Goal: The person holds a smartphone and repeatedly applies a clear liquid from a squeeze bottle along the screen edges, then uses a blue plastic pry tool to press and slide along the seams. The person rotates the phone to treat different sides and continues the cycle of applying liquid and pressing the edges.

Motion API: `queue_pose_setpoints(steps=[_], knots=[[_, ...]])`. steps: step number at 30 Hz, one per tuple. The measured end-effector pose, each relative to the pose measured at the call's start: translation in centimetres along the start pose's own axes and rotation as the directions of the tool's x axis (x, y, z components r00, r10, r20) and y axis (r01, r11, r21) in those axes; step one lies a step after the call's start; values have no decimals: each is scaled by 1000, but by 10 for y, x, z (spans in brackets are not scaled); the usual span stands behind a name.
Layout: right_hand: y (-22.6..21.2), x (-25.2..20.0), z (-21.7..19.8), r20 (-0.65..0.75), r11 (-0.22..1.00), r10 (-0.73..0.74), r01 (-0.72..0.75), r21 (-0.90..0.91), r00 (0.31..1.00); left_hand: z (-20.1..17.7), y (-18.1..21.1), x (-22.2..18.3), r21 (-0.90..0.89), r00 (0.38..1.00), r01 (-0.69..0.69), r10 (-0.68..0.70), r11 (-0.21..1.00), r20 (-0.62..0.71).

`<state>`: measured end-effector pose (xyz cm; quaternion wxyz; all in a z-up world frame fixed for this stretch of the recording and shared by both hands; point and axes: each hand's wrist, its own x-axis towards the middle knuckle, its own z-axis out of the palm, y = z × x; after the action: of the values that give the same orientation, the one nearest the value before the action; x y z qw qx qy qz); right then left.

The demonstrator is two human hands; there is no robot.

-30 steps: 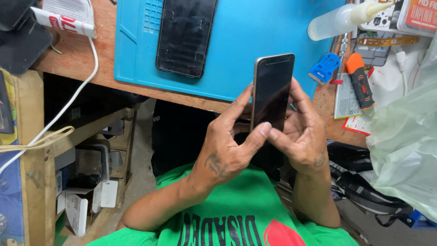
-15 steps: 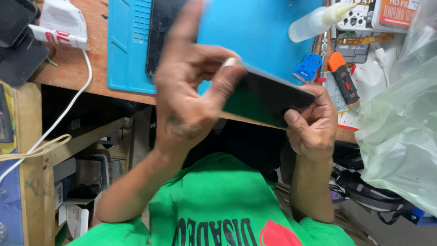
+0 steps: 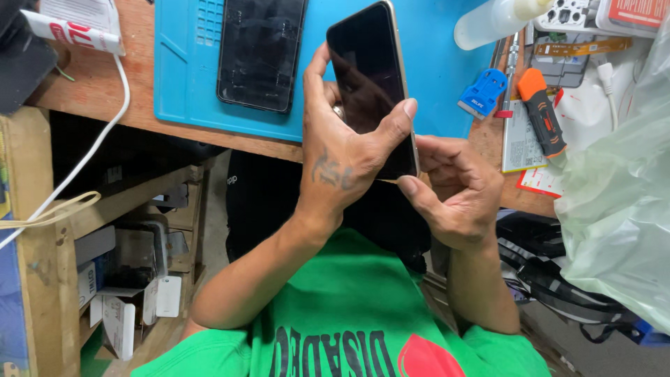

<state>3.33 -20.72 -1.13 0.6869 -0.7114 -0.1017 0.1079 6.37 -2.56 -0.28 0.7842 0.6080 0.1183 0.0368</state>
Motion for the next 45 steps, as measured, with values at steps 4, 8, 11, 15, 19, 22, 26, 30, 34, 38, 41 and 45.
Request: queue_pose_setpoints(steps=[4,8,11,15,19,22,26,30,34,38,41,45], knots=[[-11,7,-16,50,992,116,-119,42,992,-2,-8,3,-4,1000,-23,23,1000,13],[-18,20,-17,31,977,178,-173,-123,984,-2,-15,7,-14,998,-52,52,999,32],[-24,26,-17,45,967,203,-193,-165,978,-3,-19,8,3,996,-75,74,997,43],[-27,32,-16,76,967,182,-165,-197,980,-3,-20,7,-6,995,-93,93,996,36],[-30,35,-12,43,944,182,-162,-287,982,-1,-20,6,-13,994,-105,105,994,9],[-33,34,-12,28,894,166,-138,-426,986,2,-19,5,17,989,-146,147,989,-27],[-33,34,-10,25,875,153,-124,-467,988,6,-15,7,-65,988,-151,148,986,-50],[-28,32,-12,9,917,142,-128,-377,990,0,-11,9,-167,979,189,-198,968,-39],[-23,32,-19,-32,923,204,-203,-326,978,-14,-14,8,-224,977,167,-131,960,166],[-29,40,-45,-83,697,38,-86,-712,996,-20,-25,6,-236,988,93,-61,967,142],[-27,56,-62,-10,398,-180,64,-915,984,-24,-33,7,-212,994,14,11,977,112],[-21,62,-62,-11,301,-199,51,-952,980,-26,-36,8,-257,990,16,21,966,140]])
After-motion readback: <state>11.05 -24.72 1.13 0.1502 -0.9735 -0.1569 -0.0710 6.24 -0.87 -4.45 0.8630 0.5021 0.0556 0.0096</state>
